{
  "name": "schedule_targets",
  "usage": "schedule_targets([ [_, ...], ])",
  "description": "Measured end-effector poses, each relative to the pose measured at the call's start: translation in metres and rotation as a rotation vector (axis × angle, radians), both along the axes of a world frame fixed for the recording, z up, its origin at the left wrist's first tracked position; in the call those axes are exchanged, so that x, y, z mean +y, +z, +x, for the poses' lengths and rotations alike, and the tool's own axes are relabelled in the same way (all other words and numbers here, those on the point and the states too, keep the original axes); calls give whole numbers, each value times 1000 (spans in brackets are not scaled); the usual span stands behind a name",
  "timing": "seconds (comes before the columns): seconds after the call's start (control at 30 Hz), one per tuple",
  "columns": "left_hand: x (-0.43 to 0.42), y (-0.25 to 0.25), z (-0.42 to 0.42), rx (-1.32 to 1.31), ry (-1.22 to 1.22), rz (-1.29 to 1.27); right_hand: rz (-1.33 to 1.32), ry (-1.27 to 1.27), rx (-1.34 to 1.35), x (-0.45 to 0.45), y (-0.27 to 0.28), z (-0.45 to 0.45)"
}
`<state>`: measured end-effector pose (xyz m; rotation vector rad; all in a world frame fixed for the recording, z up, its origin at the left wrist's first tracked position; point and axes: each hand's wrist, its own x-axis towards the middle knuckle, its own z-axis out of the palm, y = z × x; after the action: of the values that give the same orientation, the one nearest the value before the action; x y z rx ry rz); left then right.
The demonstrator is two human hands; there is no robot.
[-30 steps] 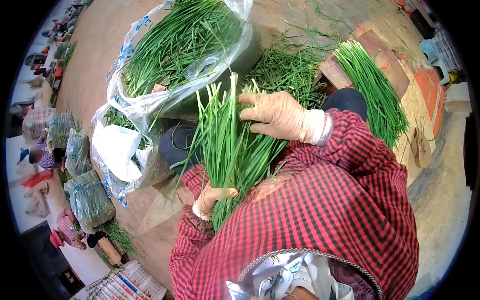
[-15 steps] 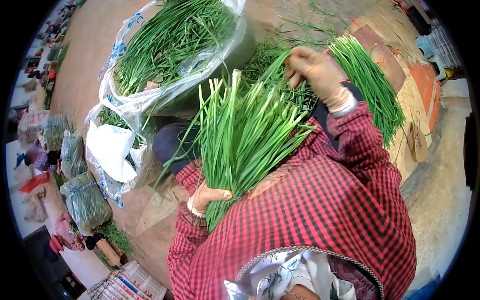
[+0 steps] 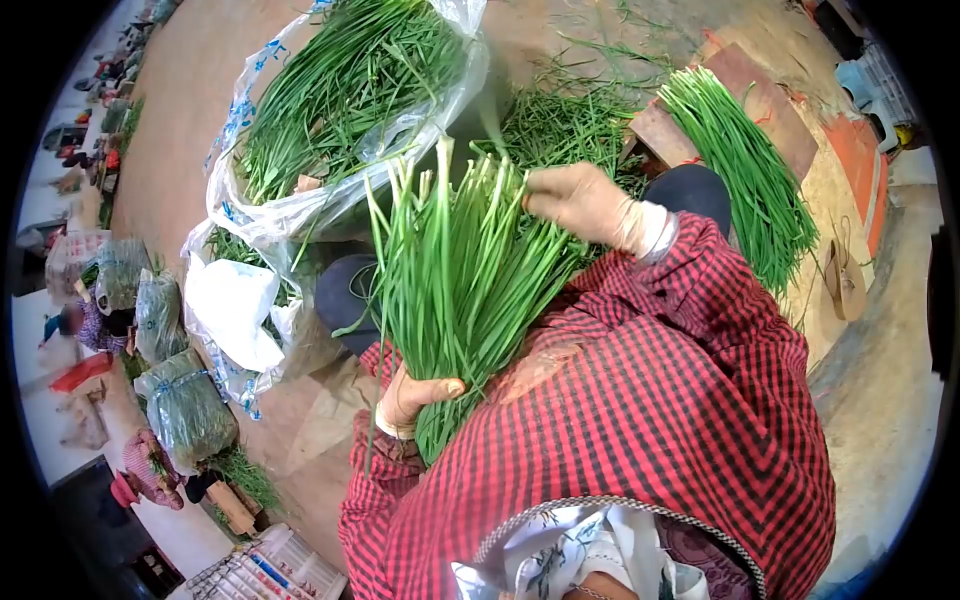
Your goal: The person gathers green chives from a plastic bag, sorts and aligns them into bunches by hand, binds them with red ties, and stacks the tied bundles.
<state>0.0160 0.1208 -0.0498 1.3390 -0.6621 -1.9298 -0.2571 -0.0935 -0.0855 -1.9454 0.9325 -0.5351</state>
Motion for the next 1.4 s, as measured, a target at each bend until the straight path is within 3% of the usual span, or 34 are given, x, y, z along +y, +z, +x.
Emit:
schedule_targets([
  [0.07,7,1,10,14,6,37,81,-155,-14,-24,-6,-17],
  [0.13,11,2,14,-31,-20,27,280,-384,305,-40,32,-33],
  [0.2,7,7,8,-41,0,-21,-164,-217,520,-43,25,-45],
  [0.27,4,10,4,-38,43,59,-199,-139,132,-32,15,-35],
  [0.33,-1,8,3,-21,6,74,-31,1,-64,-14,36,-14],
  [0.4,-5,13,0,-36,-60,49,-2,109,-84,-9,22,4],
  [0.43,-1,4,7,-25,-102,97,77,103,-132,-9,19,11],
  [0.6,5,0,8,10,-82,2,-10,42,-298,-6,4,13],
  [0.67,11,1,12,-47,-67,66,-174,-120,-211,-21,1,2],
  [0.73,12,-3,14,-49,-95,39,-266,-266,187,-48,-8,-24],
  [0.8,10,-3,12,-34,-74,14,-360,-408,230,-43,-14,-32],
  [0.87,6,-2,11,-56,-89,0,-73,-158,-1,-32,16,-25],
  [0.97,2,-4,8,-97,-129,-54,132,114,55,-24,23,-6],
  [1.07,-1,-7,8,-137,-212,-133,356,232,-47,-25,21,2],
  [1.1,-1,-4,5,-122,-186,-103,345,159,-252,-19,17,5],
  [1.2,4,3,0,-65,-120,50,444,153,-158,-20,21,-1],
  [1.27,-2,8,-7,-155,-84,-51,372,154,-145,-23,13,-5],
  [1.33,0,8,-4,-161,-91,32,125,26,-229,-24,9,-9],
  [1.37,2,-1,2,-152,-111,11,237,-39,-219,-26,13,-19],
  [1.4,5,-7,7,-144,-131,-11,146,-118,-143,-39,-5,-33],
])
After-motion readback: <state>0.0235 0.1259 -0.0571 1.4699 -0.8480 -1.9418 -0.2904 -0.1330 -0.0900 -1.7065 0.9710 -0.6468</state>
